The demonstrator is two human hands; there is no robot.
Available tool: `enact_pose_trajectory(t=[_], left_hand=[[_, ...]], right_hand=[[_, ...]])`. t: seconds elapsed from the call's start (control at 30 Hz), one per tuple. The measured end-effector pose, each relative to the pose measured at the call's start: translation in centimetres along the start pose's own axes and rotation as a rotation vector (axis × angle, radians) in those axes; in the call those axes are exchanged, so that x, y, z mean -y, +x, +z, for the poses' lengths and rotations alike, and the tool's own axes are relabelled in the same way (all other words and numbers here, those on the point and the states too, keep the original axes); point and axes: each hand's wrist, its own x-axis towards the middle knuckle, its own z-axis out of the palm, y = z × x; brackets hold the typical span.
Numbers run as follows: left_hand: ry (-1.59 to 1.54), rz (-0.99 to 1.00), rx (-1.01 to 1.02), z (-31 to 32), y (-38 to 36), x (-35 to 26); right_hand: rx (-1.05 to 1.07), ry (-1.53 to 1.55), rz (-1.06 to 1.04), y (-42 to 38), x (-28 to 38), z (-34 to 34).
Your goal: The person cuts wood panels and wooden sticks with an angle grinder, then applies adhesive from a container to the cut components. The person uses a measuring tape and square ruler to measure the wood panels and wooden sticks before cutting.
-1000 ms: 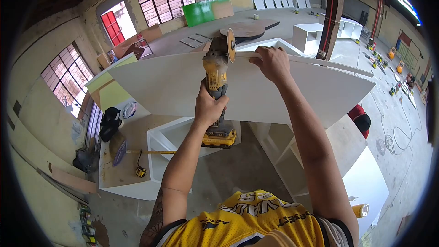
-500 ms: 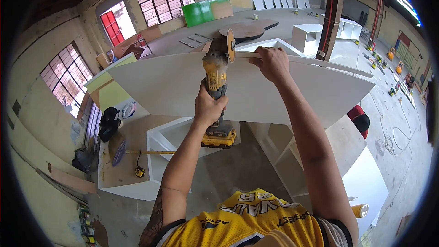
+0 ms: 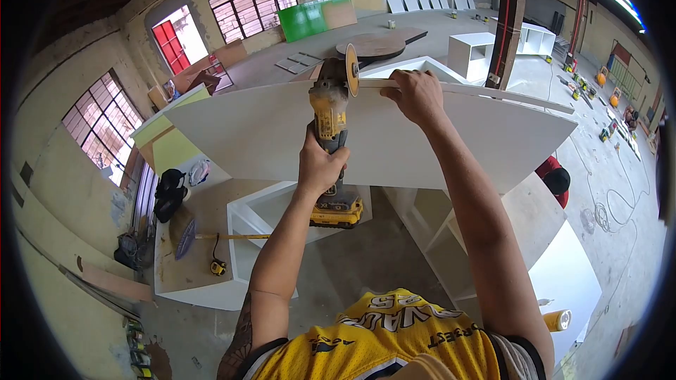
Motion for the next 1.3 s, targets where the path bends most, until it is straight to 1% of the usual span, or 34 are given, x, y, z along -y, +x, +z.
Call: enact_pose_trajectory(t=[0.43, 0.83, 0.97, 1.13, 1.3], left_hand=[[-0.015, 0.010, 0.003, 0.1, -0.1, -0.2], [0.020, -0.023, 0.012, 0.1, -0.2, -0.6], [0.022, 0.003, -0.004, 0.1, 0.0, 0.1], [0.023, -0.006, 0.009, 0.1, -0.3, -0.6], [0.021, -0.010, 0.002, 0.1, -0.4, -0.7]], right_hand=[[0.011, 0.004, 0.001, 0.0, -0.1, 0.0], [0.000, 0.025, 0.007, 0.0, -0.3, 0.2], [0.001, 0.031, 0.003, 0.0, -0.3, 0.2], [0.042, 0.005, 0.017, -0.1, 0.0, -0.3], [0.001, 0.014, -0.001, -0.2, -0.3, 0.1]])
